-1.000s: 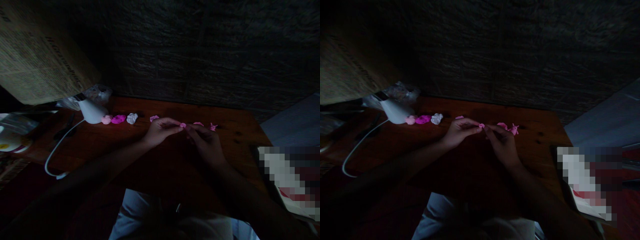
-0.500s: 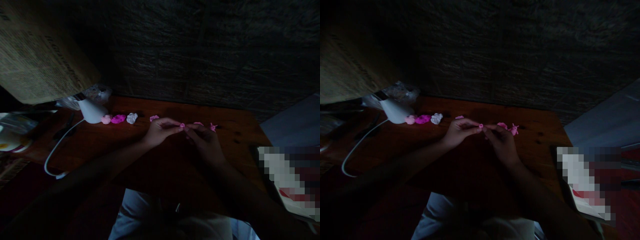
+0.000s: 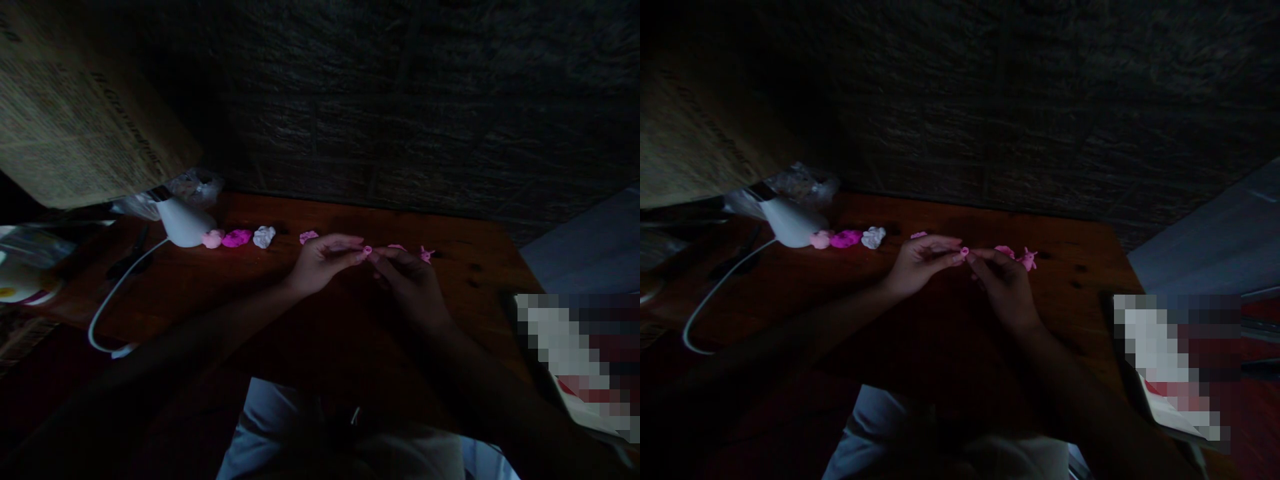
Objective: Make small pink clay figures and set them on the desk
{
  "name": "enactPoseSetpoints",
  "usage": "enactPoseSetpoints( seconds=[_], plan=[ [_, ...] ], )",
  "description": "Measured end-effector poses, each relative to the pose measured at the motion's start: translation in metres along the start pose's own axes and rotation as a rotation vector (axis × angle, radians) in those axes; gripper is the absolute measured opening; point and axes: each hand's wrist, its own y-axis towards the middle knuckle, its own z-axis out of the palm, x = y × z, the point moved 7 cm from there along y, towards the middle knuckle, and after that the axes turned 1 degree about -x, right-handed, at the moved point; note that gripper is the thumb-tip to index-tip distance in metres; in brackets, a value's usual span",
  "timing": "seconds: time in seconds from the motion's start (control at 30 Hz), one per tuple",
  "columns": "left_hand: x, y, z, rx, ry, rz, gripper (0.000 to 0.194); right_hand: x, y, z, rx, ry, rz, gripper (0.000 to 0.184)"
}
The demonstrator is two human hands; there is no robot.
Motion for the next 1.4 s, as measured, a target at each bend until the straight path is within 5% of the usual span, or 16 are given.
enactPoseSetpoints(
  seconds=[1.1,1.4],
  plan=[
    [-0.006,0.001,0.003,0.075,0.106,0.038,0.03,0.015,-0.009,0.001,-0.001,-0.061,-0.153,0.02],
    [-0.012,-0.001,0.004,0.062,0.157,0.171,0.023,0.02,-0.01,0.003,0.027,-0.115,-0.25,0.017]
  ],
)
